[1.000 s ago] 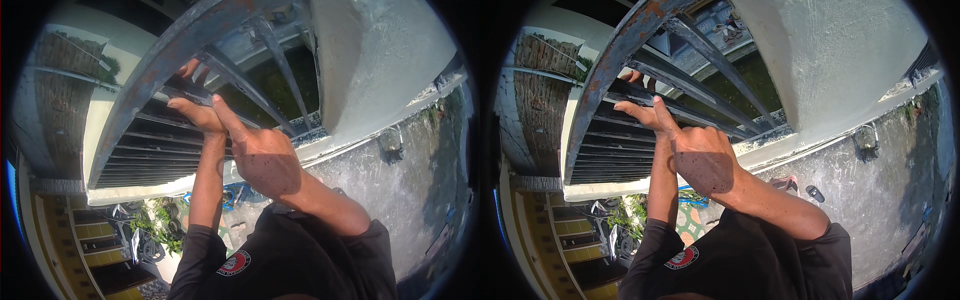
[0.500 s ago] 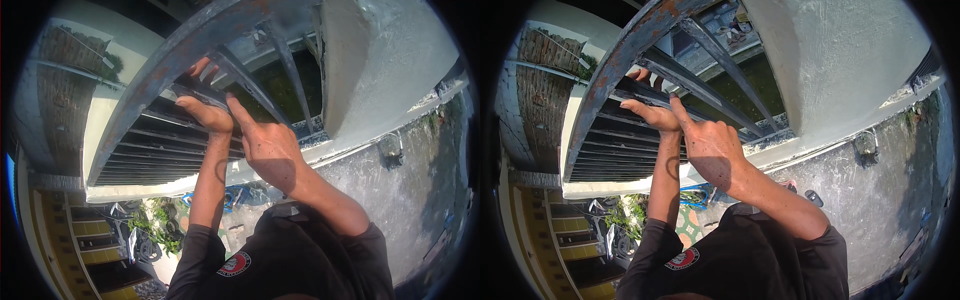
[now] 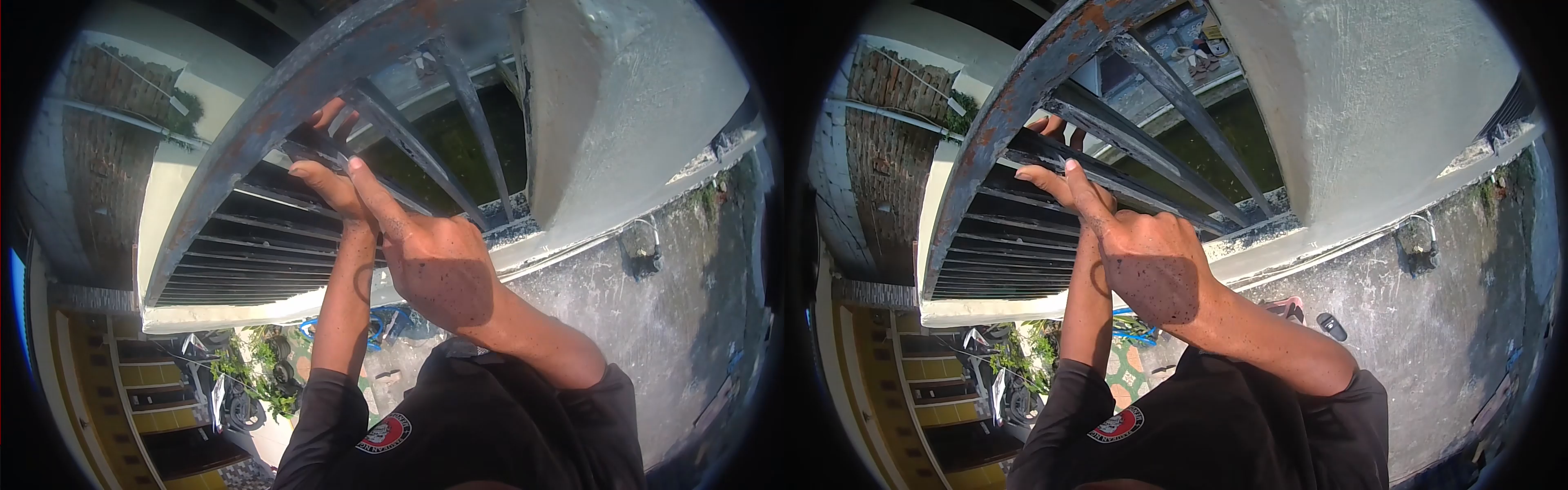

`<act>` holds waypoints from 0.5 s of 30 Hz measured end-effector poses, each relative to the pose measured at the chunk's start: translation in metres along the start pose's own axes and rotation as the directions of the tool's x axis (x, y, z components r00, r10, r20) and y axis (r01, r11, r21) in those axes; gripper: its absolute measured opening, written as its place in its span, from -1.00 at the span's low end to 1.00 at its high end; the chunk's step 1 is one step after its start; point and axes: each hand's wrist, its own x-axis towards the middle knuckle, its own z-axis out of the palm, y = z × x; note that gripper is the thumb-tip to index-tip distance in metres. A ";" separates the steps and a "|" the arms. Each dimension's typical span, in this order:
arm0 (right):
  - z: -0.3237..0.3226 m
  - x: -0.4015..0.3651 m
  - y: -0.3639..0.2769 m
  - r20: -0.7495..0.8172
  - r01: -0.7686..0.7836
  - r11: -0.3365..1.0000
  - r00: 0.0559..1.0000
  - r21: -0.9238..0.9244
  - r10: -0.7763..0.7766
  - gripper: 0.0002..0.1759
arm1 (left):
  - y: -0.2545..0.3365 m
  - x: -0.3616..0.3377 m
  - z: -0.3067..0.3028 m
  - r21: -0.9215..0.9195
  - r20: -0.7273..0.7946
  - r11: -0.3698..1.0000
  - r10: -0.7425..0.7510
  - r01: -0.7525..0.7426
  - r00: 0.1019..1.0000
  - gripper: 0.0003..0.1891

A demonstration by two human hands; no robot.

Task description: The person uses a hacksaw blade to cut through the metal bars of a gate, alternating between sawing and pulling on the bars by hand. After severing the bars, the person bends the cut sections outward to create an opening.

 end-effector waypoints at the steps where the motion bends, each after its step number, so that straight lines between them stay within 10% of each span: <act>1: 0.001 0.002 0.001 0.025 -0.038 0.999 0.999 0.014 0.038 -0.12 | 0.002 -0.003 -0.002 0.018 -0.002 1.000 -0.006 0.006 1.000 -0.08; 15: 0.004 0.009 0.007 -0.011 -0.056 0.998 0.998 0.025 0.056 -0.18 | 0.001 -0.004 -0.002 -0.025 -0.008 0.999 -0.025 0.024 1.000 -0.08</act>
